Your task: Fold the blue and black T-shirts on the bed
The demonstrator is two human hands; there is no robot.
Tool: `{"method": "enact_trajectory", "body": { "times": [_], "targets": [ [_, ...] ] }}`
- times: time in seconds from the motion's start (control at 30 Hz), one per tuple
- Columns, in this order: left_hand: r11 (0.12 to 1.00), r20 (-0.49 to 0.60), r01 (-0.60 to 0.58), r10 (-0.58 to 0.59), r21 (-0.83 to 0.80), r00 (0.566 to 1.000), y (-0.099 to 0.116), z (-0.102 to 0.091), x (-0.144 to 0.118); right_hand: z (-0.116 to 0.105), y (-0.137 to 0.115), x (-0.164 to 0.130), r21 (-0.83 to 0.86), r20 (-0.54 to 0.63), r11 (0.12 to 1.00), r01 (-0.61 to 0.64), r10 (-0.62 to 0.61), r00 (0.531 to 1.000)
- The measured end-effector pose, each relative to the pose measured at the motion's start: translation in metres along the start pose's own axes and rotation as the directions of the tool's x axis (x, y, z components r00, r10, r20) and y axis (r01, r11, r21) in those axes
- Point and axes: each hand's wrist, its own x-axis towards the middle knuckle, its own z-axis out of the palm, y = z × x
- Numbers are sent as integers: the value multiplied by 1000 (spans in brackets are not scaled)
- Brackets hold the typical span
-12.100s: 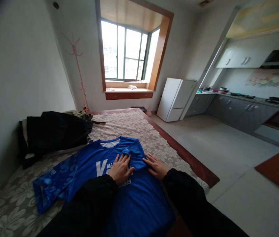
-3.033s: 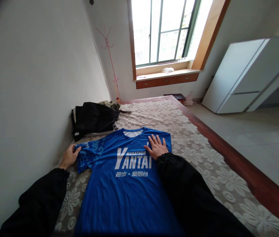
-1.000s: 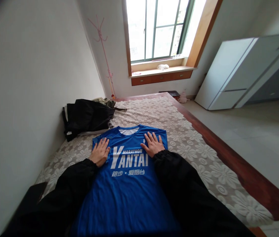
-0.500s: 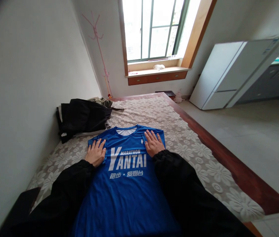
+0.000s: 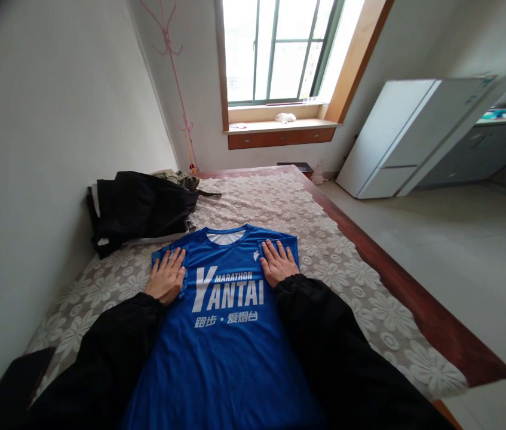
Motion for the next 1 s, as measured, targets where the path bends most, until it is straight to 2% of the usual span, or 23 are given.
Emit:
{"method": "enact_trajectory", "body": {
  "times": [0.3, 0.57, 0.77, 1.0],
  "targets": [
    [1000, 12, -8, 8, -23, 1000, -2, 2, 0, -2, 7, 6, -18, 94, 995, -95, 96, 991],
    [999, -3, 35, -35, -40, 999, -3, 1, 1, -8, 18, 9, -3, 27, 993, -121, 121, 992],
    [998, -3, 55, -55, -9, 998, -4, -3, 3, -8, 20, 11, -16, 87, 993, -113, 114, 990],
    [998, -2, 56, -56, 3, 998, -5, -2, 1, -3, 21, 11, -12, 53, 991, -130, 130, 990]
  ]
}}
